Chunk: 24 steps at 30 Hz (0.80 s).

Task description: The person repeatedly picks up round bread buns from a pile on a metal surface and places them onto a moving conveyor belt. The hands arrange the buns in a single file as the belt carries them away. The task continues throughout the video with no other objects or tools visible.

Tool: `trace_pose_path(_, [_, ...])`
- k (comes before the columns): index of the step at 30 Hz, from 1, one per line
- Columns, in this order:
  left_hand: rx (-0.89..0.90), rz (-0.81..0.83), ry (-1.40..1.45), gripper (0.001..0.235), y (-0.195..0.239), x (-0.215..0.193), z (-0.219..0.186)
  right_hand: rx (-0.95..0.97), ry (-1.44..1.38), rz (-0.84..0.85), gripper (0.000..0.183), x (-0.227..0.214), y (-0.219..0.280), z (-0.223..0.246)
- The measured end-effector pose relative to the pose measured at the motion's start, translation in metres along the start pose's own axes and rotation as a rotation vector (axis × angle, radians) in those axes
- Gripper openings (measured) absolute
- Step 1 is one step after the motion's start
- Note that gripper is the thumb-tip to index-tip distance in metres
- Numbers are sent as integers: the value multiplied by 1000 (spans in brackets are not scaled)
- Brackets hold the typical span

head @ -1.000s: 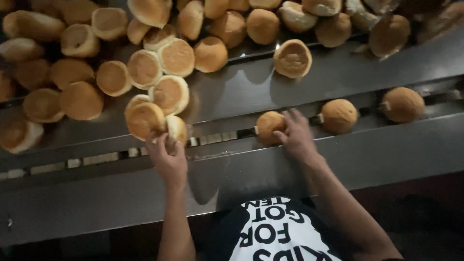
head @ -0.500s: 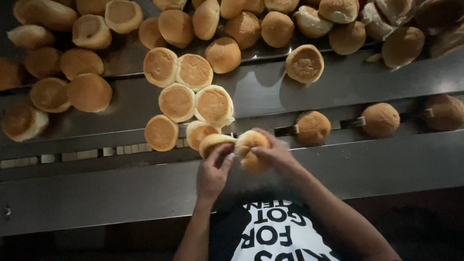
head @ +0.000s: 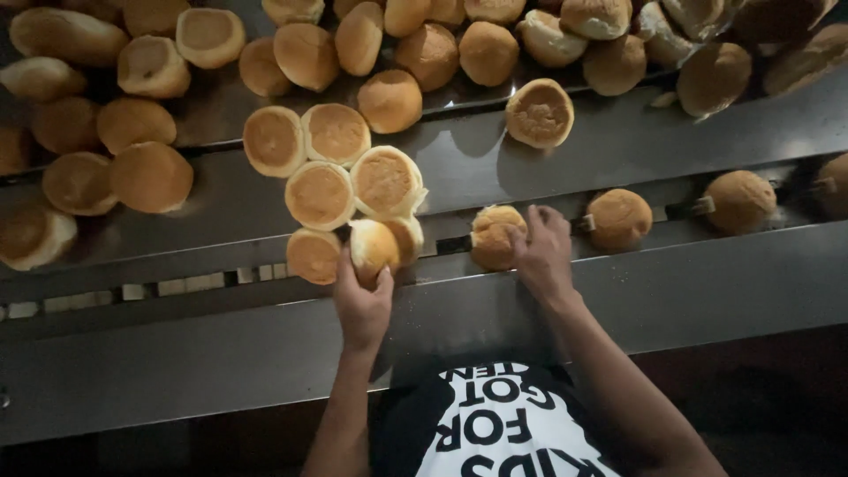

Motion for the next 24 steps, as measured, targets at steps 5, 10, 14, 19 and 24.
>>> trace_pose_path(5, [-649,362,876,75,23,13,-22,-161,-798,653,85,-34,59,40])
trace_pose_path(10, [-170,343,559,64,17,44,-42,125,-1182,859,64,-11,72,4])
trace_pose_path(14, [183,531,-488,73,13,52,-9,250,-1046,417,55,-51,57,-17])
trace_pose_path(19, [117,434,-618,73,18,48,29,296,-1002,356,63,-51,27,-39])
trace_pose_path(24, [-12,103,-36,66,13,18,33,233,-1124,442,63,-56,45,-14])
Point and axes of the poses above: each hand's wrist, its own y-axis away from the middle knuckle, its own x-axis out of the palm, z = x × y, the point moved 5 cm from there along -y, towards the middle knuckle, and after that the axes turned 15 degrees about x, right-handed, at the moved point
